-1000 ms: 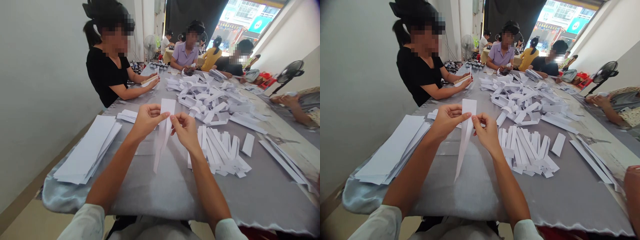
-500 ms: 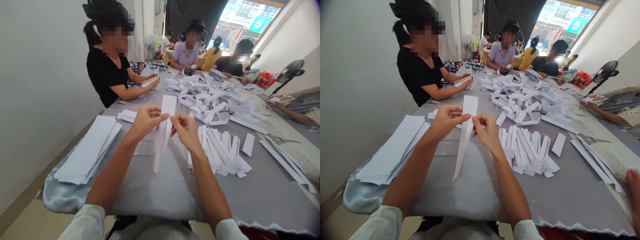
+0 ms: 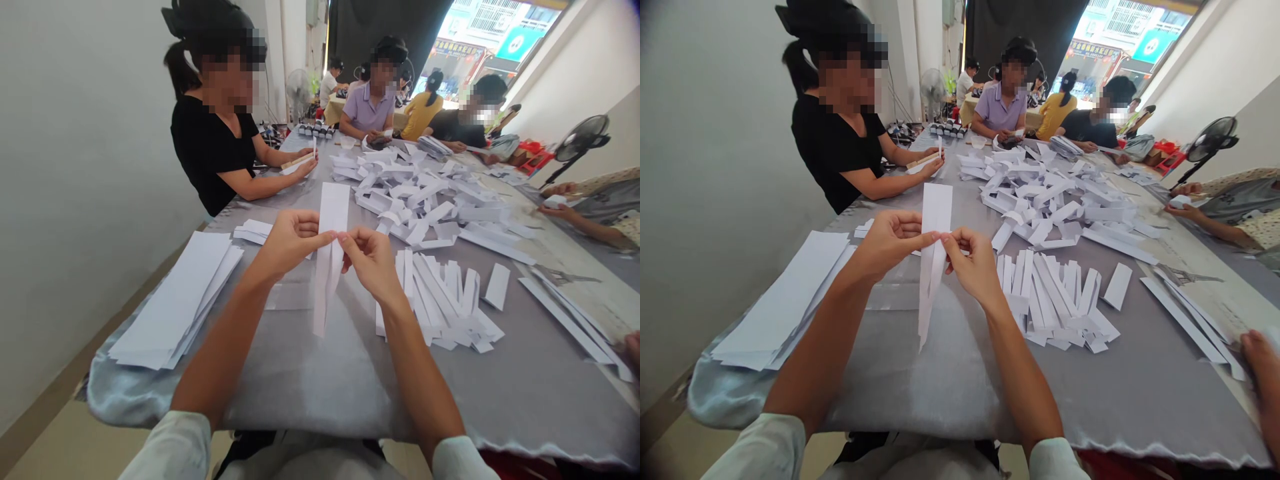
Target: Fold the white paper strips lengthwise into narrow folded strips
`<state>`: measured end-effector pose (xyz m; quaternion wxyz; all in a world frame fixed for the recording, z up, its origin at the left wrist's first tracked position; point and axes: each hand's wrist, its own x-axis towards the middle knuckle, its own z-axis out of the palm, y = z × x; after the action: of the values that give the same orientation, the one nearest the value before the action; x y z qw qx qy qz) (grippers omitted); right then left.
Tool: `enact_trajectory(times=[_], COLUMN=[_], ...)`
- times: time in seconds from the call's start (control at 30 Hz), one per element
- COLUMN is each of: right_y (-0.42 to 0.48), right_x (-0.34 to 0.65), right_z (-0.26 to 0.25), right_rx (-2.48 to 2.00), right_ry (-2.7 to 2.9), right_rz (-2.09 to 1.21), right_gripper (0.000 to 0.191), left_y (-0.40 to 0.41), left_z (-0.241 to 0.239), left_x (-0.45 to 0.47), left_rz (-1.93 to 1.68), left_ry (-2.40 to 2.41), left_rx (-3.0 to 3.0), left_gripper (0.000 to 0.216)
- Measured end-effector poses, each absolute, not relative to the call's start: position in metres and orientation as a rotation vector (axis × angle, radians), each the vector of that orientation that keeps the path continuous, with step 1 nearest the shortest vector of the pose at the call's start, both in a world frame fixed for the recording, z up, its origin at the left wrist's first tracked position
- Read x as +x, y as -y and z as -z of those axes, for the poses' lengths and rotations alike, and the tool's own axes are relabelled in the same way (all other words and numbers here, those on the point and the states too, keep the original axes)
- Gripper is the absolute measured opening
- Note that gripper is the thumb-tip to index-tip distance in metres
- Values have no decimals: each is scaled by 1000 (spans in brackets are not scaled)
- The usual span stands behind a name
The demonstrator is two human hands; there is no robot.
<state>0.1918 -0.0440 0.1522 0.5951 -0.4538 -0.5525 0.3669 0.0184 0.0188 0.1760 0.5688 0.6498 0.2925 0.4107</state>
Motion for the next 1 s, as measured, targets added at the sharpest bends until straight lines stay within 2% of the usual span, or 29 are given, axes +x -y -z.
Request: enact_trajectory(times=[0.13, 0.3, 0.57, 0.73, 1.0], right_y=[41, 40, 41, 49, 74], right_x=[191, 191, 192, 190, 178], right_z=[-148, -146, -148, -153, -157], right_rx=[-1064, -1058, -1096, -1191, -1515], right_ry=[1254, 1262, 1250, 1331, 1634], right_rz=[-846, -986, -806, -904, -542], right_gripper=[47, 51, 49, 47, 33], left_y=[-19, -22, -17, -19, -19], left_z=[-177, -175, -179, -180, -176], left_x=[13, 13, 15, 18, 22], left_rz=[-857, -997, -801, -1006, -1173], left_ry=[-694, -752, -702, -829, -915], left_rx=[1563, 1548, 1523, 1479, 1432], left_gripper=[41, 38, 37, 33, 29])
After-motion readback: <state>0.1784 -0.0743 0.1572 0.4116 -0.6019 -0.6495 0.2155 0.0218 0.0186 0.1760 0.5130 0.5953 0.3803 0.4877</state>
